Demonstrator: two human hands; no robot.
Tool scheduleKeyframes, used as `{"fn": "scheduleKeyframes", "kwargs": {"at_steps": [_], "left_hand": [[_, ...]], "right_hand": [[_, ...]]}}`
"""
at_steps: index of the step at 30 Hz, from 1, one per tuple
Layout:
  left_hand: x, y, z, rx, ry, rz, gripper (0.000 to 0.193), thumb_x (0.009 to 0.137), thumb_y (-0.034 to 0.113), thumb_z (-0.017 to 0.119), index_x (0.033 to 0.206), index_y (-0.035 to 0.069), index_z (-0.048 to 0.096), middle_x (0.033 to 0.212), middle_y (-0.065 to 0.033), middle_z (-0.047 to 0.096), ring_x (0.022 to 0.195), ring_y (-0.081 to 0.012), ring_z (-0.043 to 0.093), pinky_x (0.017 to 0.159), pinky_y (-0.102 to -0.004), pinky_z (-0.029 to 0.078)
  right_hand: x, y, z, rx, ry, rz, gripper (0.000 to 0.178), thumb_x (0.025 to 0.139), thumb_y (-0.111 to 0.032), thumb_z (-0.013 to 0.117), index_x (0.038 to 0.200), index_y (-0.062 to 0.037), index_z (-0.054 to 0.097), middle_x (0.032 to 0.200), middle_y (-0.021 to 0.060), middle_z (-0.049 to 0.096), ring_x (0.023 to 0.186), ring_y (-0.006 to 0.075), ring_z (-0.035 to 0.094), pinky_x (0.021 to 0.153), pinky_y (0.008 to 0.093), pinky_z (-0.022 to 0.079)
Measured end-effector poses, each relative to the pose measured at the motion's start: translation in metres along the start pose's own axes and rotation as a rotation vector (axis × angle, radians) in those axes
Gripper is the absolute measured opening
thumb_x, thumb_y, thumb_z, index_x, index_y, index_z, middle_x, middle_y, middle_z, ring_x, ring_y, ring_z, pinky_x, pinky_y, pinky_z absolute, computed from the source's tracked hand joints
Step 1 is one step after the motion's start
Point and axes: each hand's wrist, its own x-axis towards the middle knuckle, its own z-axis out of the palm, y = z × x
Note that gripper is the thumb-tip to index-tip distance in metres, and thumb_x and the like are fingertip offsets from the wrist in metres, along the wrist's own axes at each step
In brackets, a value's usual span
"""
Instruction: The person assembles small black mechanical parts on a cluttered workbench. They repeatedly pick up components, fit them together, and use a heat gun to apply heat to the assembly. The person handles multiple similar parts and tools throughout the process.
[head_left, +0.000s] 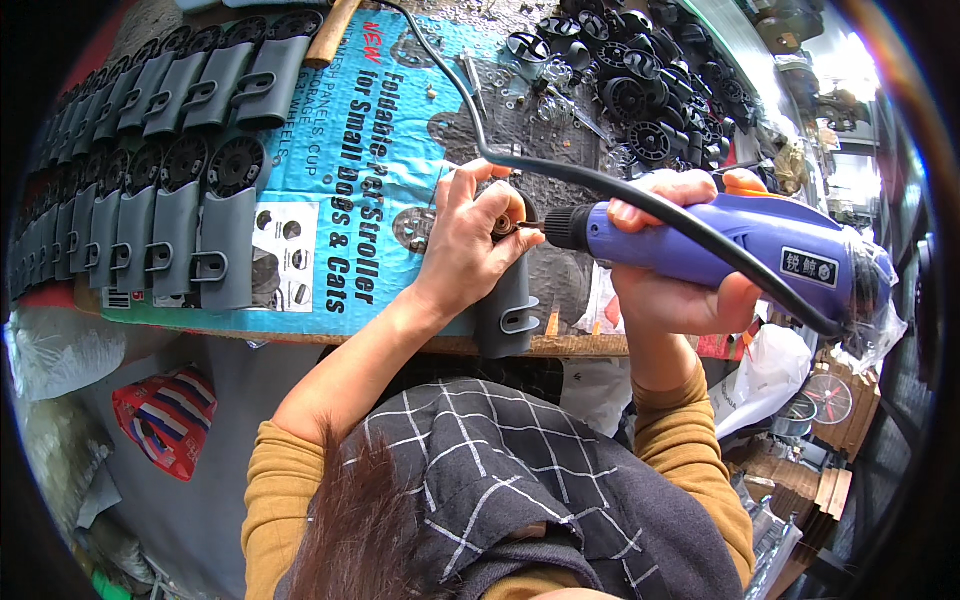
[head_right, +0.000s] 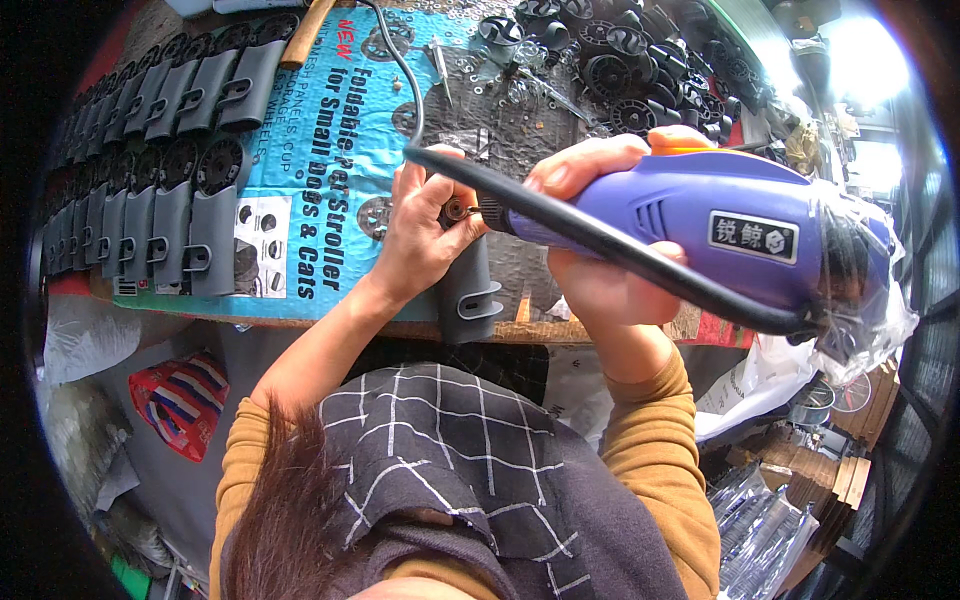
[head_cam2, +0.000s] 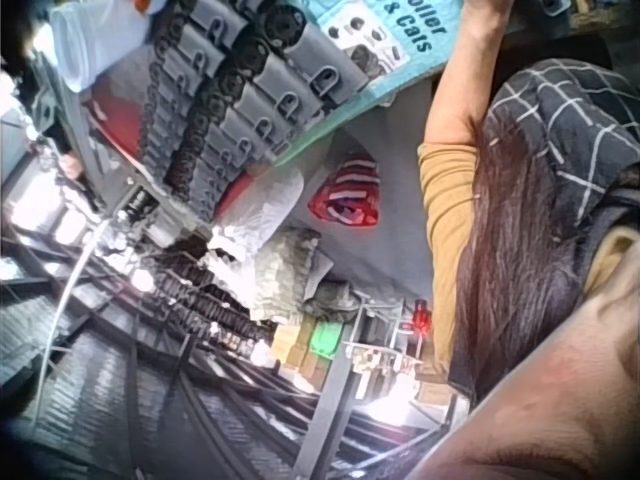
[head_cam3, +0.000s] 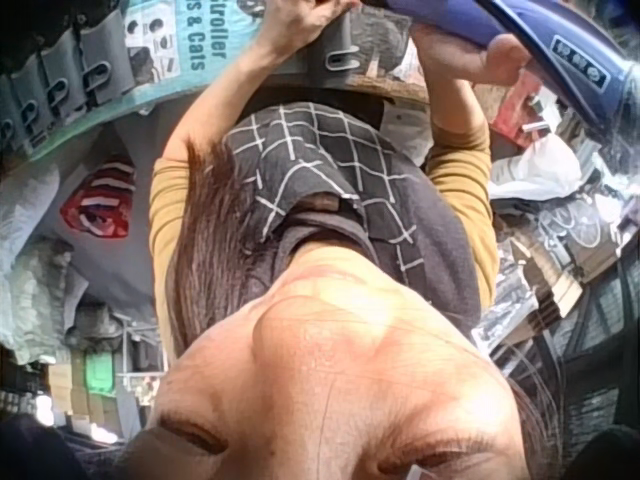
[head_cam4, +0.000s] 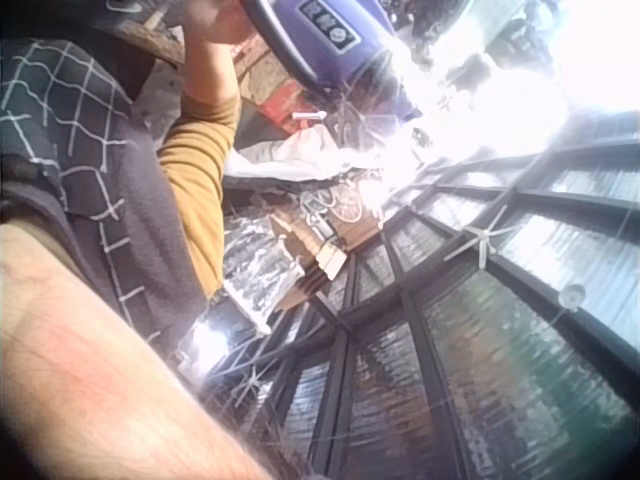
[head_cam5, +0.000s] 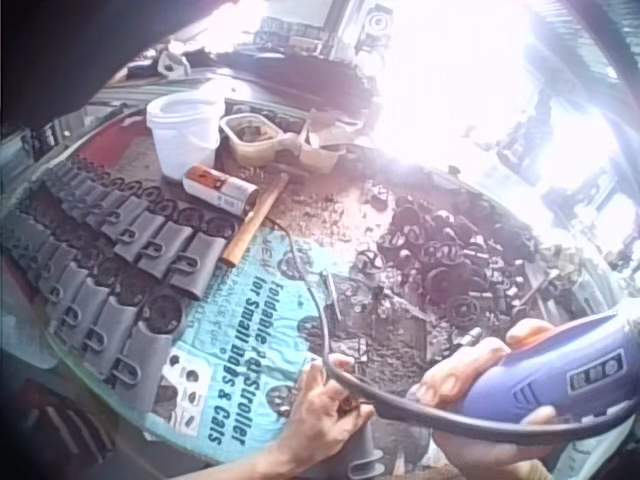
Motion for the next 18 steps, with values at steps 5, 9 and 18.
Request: {"fn": "scheduleKeyframes", "kwargs": {"at_steps": [5,9,18], "left_hand": [[0.001,-0.001,-0.001,0.050,-0.017,-0.009,0.029,0.070,0.016,0.082,0.087,0.007,0.061,0.103,-0.0109,0.049,0.102,-0.0321,0.043,0.088,-0.0440,0.038],[0.001,0.000,-0.003,0.062,-0.025,-0.006,0.027,0.070,0.014,0.081,0.088,0.007,0.061,0.106,-0.0105,0.053,0.103,-0.0314,0.043,0.091,-0.0436,0.037],[0.003,-0.005,0.001,0.077,0.032,0.088,0.040,0.069,0.008,0.076,0.107,0.008,0.061,0.112,-0.0100,0.056,0.113,-0.0325,0.047,0.096,-0.0421,0.038]], "right_hand": [[-0.002,0.001,0.008,-0.185,0.023,0.050,0.075,0.078,-0.061,0.060,0.129,-0.0097,0.039,0.084,0.0148,0.056,0.071,0.0253,0.056,0.067,0.0420,0.050],[0.000,0.002,0.010,-0.283,-0.044,0.101,0.076,0.080,-0.063,0.057,0.130,-0.0087,0.038,0.080,0.0153,0.055,0.071,0.0255,0.056,0.066,0.0426,0.051],[0.000,-0.006,0.017,-0.373,-0.145,0.116,0.077,0.080,-0.065,0.064,0.128,-0.0094,0.038,0.084,0.0157,0.056,0.076,0.0277,0.059,0.072,0.0452,0.053]]}}
